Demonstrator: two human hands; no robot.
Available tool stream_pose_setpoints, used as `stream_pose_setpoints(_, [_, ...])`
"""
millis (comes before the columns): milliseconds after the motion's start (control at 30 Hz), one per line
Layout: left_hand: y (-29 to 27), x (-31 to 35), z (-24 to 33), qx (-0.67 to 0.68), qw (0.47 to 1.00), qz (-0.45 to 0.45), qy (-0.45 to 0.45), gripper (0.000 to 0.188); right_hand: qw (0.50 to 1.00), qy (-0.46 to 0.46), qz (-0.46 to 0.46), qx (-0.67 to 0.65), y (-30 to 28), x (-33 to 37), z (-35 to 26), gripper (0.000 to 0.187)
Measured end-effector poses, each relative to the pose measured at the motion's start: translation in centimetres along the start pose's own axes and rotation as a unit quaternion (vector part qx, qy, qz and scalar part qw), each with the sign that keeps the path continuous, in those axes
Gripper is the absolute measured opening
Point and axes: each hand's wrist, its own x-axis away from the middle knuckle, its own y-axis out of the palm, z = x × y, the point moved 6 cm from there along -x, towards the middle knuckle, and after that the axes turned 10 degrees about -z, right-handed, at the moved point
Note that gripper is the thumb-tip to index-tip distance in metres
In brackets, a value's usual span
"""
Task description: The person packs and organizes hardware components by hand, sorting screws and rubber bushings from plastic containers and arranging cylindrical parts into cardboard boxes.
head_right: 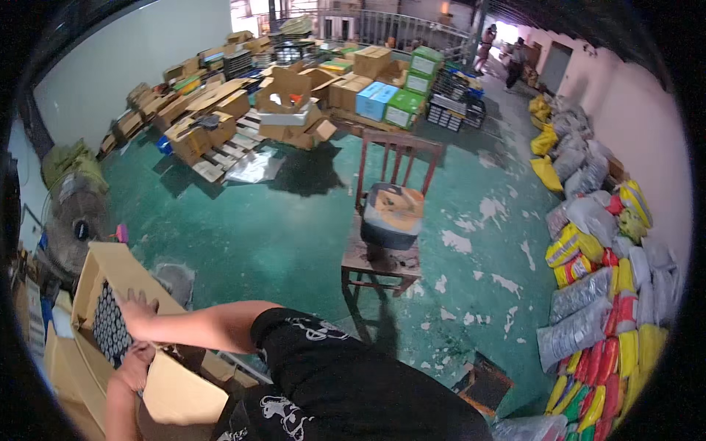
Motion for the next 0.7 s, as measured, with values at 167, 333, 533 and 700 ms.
stream_pose_setpoints(167, [4.3, 1.2, 0.0, -0.116, 0.99, 0.058, 0.05, 0.057, 0.998, -0.016, -0.03, 0.055, 2.6, 2.0, -1.9, 0.077])
stream_pose_setpoints(333, [2.4, -2.4, 1.3, -0.127, 0.988, 0.041, 0.078, 0.057, 0.999, 0.001, 0.011, 0.039, 0.1, 1.0, 0.9, 0.087])
stream_pose_setpoints(533, [4.1, -0.2, -1.8, -0.128, 0.989, 0.053, 0.049, 0.057, 0.998, -0.017, 0.014, 0.053, 0.6, 1.1, -0.2, 0.085])
stream_pose_setpoints(700, [3.1, -1.5, -1.8, -0.144, 0.987, 0.052, 0.05, 0.057, 0.999, -0.032, 0.007, 0.035, 0.4, 0.9, 0.2, 0.087])
